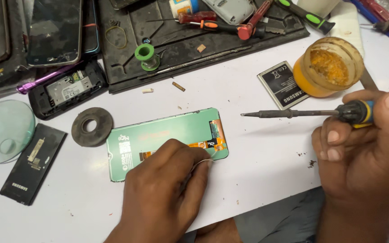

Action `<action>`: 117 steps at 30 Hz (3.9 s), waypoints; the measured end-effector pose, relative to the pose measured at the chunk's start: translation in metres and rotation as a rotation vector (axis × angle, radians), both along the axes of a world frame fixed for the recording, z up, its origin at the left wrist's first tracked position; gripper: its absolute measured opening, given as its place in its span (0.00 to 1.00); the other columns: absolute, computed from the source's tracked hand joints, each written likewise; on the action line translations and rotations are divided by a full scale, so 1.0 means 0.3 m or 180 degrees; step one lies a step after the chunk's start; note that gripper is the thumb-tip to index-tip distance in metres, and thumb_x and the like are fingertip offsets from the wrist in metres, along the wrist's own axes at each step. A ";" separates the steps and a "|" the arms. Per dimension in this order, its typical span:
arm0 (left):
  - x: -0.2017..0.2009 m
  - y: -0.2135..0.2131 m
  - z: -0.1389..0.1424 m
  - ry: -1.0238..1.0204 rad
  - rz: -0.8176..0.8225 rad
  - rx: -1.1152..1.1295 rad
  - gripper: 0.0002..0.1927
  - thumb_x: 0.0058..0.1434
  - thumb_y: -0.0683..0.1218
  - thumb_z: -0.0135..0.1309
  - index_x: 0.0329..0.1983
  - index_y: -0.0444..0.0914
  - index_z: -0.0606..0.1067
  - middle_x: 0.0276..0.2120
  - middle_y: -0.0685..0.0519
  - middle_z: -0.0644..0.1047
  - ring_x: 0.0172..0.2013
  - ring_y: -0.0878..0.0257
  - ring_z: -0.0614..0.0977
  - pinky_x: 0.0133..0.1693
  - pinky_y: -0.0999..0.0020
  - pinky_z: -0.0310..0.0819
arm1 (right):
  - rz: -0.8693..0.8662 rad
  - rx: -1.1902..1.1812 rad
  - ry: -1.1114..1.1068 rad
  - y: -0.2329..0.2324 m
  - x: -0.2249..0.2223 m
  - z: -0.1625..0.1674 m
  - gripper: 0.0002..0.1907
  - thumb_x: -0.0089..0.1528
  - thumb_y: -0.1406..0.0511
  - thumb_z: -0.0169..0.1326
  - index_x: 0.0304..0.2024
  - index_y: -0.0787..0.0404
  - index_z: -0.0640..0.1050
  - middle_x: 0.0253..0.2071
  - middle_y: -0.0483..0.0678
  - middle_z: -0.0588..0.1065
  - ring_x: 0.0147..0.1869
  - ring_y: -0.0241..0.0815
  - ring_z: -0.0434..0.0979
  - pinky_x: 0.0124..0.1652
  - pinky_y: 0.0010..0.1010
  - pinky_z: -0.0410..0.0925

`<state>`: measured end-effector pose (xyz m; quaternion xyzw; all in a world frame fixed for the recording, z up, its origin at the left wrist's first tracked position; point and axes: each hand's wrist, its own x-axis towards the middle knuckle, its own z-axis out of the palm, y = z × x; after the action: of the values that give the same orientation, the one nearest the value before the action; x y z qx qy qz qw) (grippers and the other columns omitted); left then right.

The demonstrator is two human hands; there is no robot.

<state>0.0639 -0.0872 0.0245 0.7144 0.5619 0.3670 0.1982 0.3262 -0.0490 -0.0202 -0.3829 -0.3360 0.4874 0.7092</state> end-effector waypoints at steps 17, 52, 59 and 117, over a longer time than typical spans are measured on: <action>-0.037 0.045 -0.044 -0.0406 -0.0049 -0.0687 0.06 0.60 0.43 0.60 0.41 0.39 0.82 0.35 0.55 0.76 0.28 0.63 0.83 0.30 0.67 0.74 | 0.0535 0.0183 -0.0293 -0.001 0.069 -0.102 0.19 0.85 0.59 0.34 0.48 0.64 0.69 0.27 0.51 0.70 0.22 0.37 0.66 0.26 0.28 0.63; -0.019 0.091 -0.015 -0.0039 0.0163 -0.1259 0.06 0.57 0.47 0.61 0.34 0.40 0.80 0.33 0.55 0.79 0.23 0.62 0.83 0.29 0.64 0.77 | 0.0325 0.0409 -0.1152 -0.049 0.176 -0.222 0.21 0.84 0.52 0.35 0.52 0.62 0.68 0.29 0.50 0.68 0.26 0.38 0.66 0.31 0.30 0.62; -0.022 0.090 -0.018 0.0006 0.0078 -0.1140 0.06 0.57 0.47 0.61 0.34 0.40 0.80 0.33 0.54 0.78 0.23 0.61 0.82 0.28 0.62 0.75 | 0.0060 0.0594 -0.1636 -0.084 0.132 -0.211 0.15 0.80 0.58 0.40 0.50 0.63 0.67 0.30 0.54 0.66 0.26 0.39 0.60 0.31 0.29 0.59; -0.038 0.097 -0.027 0.0166 -0.0110 -0.1250 0.05 0.58 0.46 0.60 0.33 0.39 0.80 0.33 0.55 0.78 0.23 0.63 0.79 0.25 0.63 0.74 | 0.0411 0.1038 -0.2102 -0.100 0.110 -0.177 0.15 0.67 0.64 0.54 0.54 0.57 0.69 0.38 0.54 0.70 0.30 0.41 0.67 0.32 0.32 0.65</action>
<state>0.0525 -0.0582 0.0165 0.6808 0.6153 0.2282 0.3254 0.3593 -0.0791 -0.0732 -0.3795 -0.6433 0.3214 0.5821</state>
